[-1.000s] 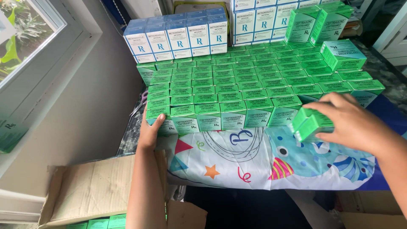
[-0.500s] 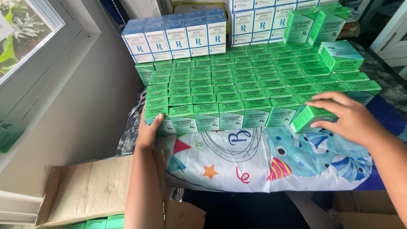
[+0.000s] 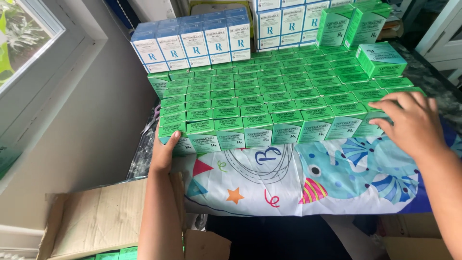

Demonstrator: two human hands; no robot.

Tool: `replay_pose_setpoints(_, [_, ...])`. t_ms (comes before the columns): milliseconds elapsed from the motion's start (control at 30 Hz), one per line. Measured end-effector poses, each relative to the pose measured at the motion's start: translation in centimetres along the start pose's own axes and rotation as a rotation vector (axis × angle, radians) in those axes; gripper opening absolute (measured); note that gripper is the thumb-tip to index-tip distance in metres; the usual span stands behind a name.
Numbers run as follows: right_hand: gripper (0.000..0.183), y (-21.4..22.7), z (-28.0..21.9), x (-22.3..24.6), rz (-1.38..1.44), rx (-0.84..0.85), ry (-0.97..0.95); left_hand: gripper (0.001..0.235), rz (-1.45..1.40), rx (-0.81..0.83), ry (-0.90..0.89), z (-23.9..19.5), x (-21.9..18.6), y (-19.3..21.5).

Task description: The person arranges small green boxes inside a larger cardboard box, placing them in neat rows. They then pick up boxes from a stack on a table and place them into the cardboard box, continuing to organize the items.

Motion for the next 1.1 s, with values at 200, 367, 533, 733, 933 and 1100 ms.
replay_pose_setpoints(200, [0.037, -3.1, 1.9, -6.5, 0.173, -0.060, -0.065, 0.084, 0.036, -0.018, 0.010, 0.1, 0.1, 0.5])
replay_pose_setpoints(367, [0.061, -7.1, 5.6, -10.8, 0.084, -0.130, -0.136, 0.085, 0.005, -0.022, 0.028, 0.1, 0.3, 0.2])
replay_pose_setpoints(533, [0.067, -12.6, 9.2, -15.4, 0.158, 0.085, -0.118, 0.084, 0.033, -0.020, -0.004, -0.1, -0.3, 0.0])
replay_pose_setpoints(733, [0.047, -17.2, 13.9, -23.0, 0.147, -0.054, -0.231, 0.085, 0.015, -0.023, 0.025, 0.0, -0.4, 0.1])
replay_pose_setpoints(933, [0.088, -26.1, 20.1, -28.6, -0.049, 0.033, 0.061, 0.084, 0.024, -0.015, 0.005, -0.1, -0.7, -0.2])
replay_pose_setpoints(1100, [0.148, -16.4, 23.6, -18.4, -0.226, 0.312, -0.077, 0.083, 0.037, -0.007, 0.004, -0.2, -1.0, -0.2])
Point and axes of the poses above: each hand's wrist, its own z-axis towards the middle knuckle, its own y-axis out of the back of the hand, x = y × z, the point moved 4 cm from there along z, towards the middle knuckle, and after that the axes turned 4 degrees about x, right-handed, at the moved point
